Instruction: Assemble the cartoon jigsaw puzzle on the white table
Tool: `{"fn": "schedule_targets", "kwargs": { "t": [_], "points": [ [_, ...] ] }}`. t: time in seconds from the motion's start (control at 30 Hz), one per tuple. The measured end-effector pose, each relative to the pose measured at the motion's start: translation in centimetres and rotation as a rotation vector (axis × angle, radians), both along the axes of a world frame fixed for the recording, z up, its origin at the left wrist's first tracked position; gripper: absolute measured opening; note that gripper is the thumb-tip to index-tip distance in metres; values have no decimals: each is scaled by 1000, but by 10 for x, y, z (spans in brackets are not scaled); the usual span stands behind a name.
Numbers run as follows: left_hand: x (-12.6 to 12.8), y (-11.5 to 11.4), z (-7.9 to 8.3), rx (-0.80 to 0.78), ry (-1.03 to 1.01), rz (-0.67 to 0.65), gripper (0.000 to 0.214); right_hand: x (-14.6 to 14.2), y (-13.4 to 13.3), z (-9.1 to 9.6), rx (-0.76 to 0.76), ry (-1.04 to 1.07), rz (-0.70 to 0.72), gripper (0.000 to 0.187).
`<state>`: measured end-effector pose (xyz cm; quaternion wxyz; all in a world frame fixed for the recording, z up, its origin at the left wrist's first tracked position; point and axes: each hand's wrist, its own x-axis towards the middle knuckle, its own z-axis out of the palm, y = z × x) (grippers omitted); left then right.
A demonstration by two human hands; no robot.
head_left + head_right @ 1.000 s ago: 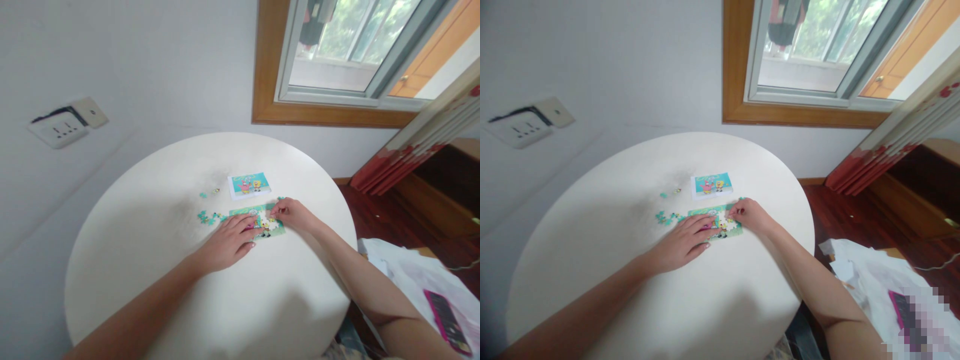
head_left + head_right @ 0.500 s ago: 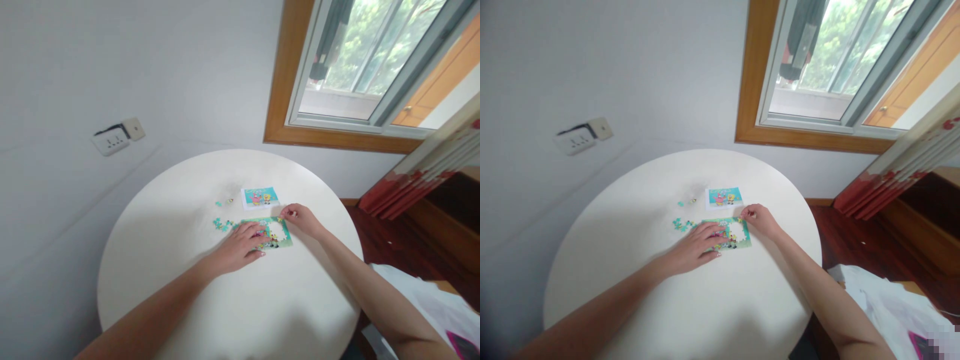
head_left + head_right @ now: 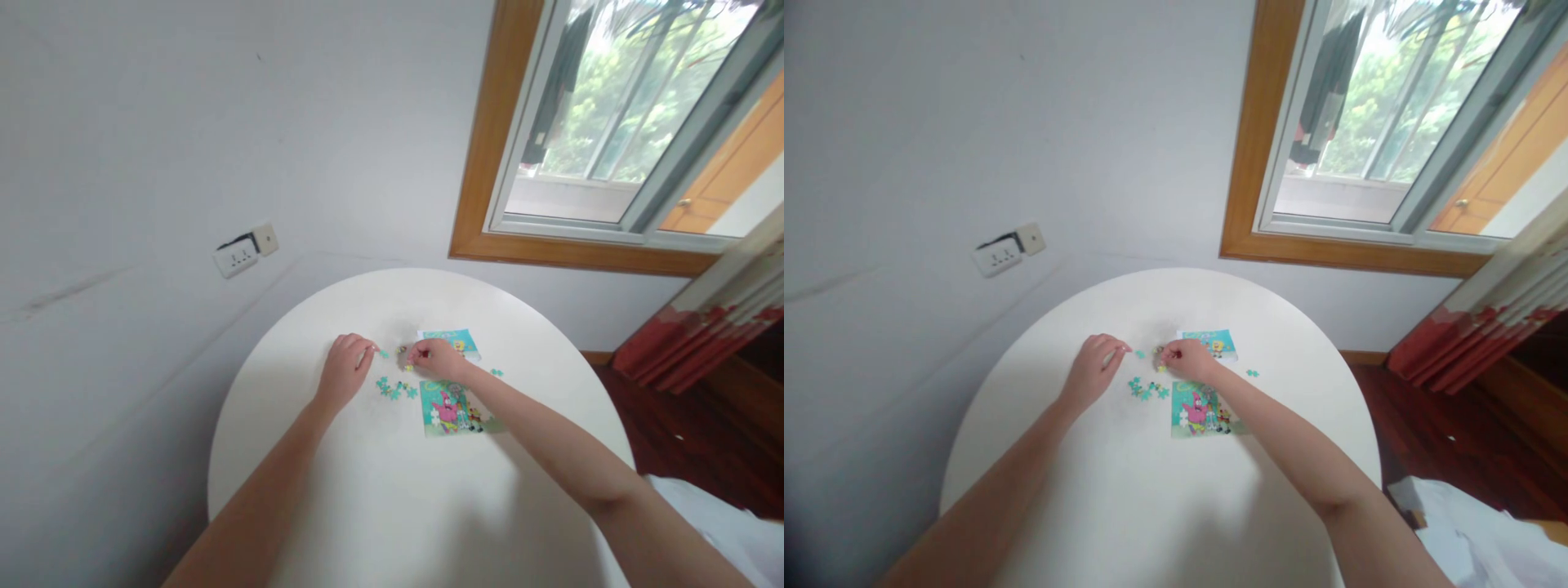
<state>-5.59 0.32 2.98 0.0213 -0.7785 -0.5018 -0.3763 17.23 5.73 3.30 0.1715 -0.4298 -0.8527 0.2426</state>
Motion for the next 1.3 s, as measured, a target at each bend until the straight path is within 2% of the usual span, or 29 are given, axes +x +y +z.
{"fn": "schedule_targets", "kwargs": {
  "t": [0.17, 0.37, 0.47, 0.6, 0.73, 1.0, 1.07, 1.17, 1.3],
  "points": [
    [-11, 10, -13, 0, -31, 58, 29, -16, 21, 2, 87, -118, 26, 23],
    [-9, 9, -14, -49, -22, 22, 25, -17, 37, 3, 149, -271, 25, 30],
    [-11, 9, -14, -121, -2, -40, 23, -19, 36, 5, 163, -311, 46, 26],
    [-13, 7, -15, -252, 51, -197, 11, -20, 34, 9, 178, -320, 58, 24],
    [-16, 4, -16, -350, 96, -270, 9, -17, 21, 15, 216, -263, 105, 25],
    [-23, 3, -16, -462, 153, -308, 24, -14, -31, 25, 191, -181, 382, 19],
    [-23, 3, -16, -473, 161, -301, 26, -20, -40, 23, 202, -211, 361, 17],
    [-22, 1, -15, -485, 170, -291, 26, -32, -50, 20, 220, -286, 227, 24],
    [-22, -1, -12, -497, 179, -282, 25, -44, -60, 17, 161, -320, 99, 26]
  ]
}}
